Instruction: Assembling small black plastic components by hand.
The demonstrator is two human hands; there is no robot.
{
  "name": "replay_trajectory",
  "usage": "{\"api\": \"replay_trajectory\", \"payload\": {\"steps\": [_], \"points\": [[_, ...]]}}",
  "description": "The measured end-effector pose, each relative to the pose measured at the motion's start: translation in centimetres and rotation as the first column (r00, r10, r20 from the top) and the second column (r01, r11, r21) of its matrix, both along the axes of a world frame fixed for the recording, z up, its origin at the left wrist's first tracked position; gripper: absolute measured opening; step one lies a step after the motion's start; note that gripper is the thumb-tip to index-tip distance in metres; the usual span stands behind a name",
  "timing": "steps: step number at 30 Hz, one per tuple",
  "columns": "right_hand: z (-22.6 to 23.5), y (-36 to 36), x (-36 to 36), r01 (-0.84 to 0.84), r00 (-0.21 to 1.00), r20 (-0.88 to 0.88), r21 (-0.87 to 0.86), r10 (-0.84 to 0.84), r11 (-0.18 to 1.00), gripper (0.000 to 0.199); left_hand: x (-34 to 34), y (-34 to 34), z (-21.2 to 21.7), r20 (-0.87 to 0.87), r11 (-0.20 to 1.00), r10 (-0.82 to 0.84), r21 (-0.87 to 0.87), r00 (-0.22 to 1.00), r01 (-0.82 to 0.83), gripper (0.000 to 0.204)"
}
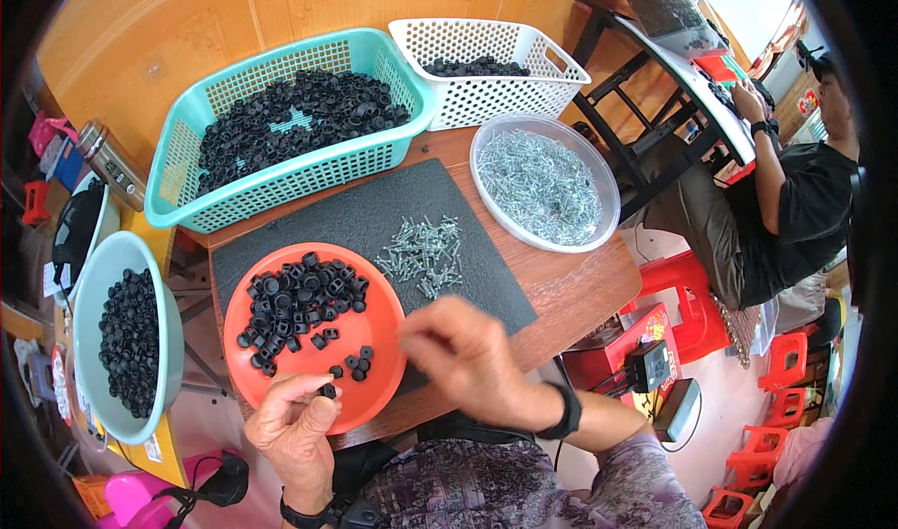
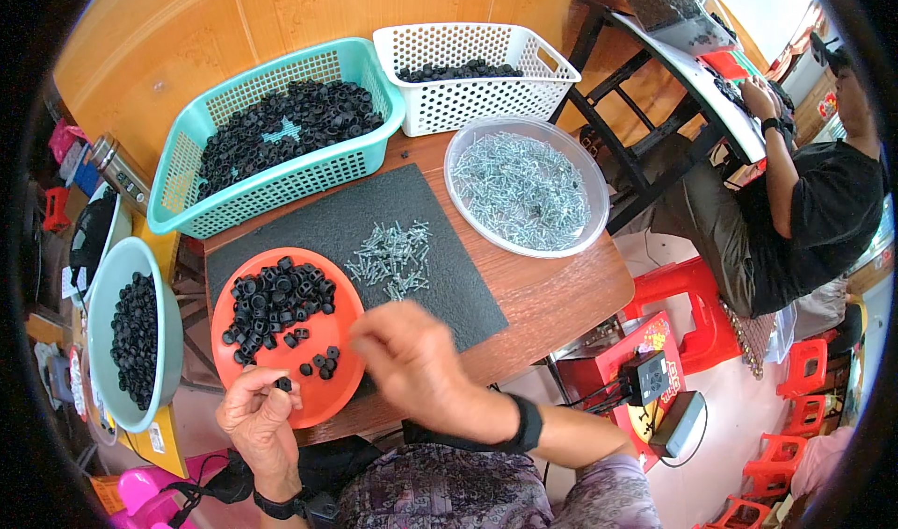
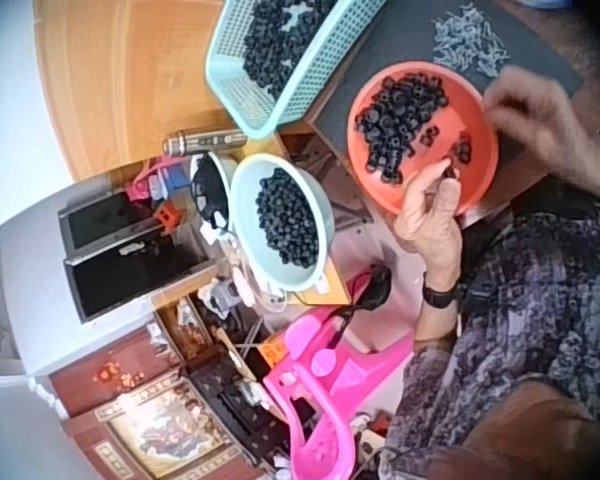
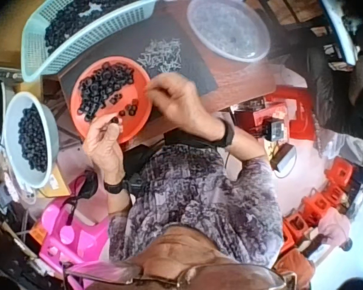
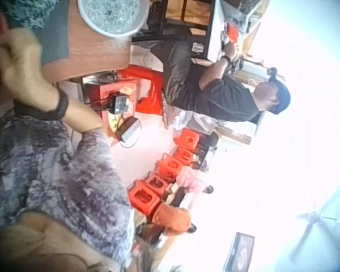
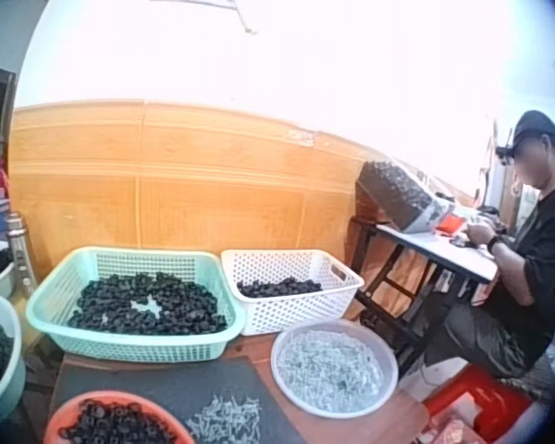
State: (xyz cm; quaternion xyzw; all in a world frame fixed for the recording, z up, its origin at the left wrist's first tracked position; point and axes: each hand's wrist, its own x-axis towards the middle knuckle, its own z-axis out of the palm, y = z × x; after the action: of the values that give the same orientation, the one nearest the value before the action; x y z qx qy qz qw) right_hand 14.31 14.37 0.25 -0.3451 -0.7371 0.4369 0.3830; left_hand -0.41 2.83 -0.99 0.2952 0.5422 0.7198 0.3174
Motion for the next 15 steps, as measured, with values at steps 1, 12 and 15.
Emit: {"api": "replay_trajectory", "payload": {"steps": [1,12,15], "points": [[-0.5,1.3,0.7,0.03,0.997,0.063,0.107,-0.037,0.994,0.008,-0.2,0.0,-0.1,0.003,1.0,0.001,-0.001,1.0,-0.001,0.027],[-2.8,5.0,1.9,-0.014,0.872,0.465,0.333,-0.151,0.943,0.009,-0.1,0.2,0.2,-0.004,0.999,-0.004,-0.032,1.0,0.004,0.025],[-2.7,5.0,2.1,-0.038,0.858,0.489,0.365,-0.157,0.93,0.008,-0.2,0.0,0.1,0.01,0.999,-0.007,-0.038,1.0,0.008,0.026]]}}
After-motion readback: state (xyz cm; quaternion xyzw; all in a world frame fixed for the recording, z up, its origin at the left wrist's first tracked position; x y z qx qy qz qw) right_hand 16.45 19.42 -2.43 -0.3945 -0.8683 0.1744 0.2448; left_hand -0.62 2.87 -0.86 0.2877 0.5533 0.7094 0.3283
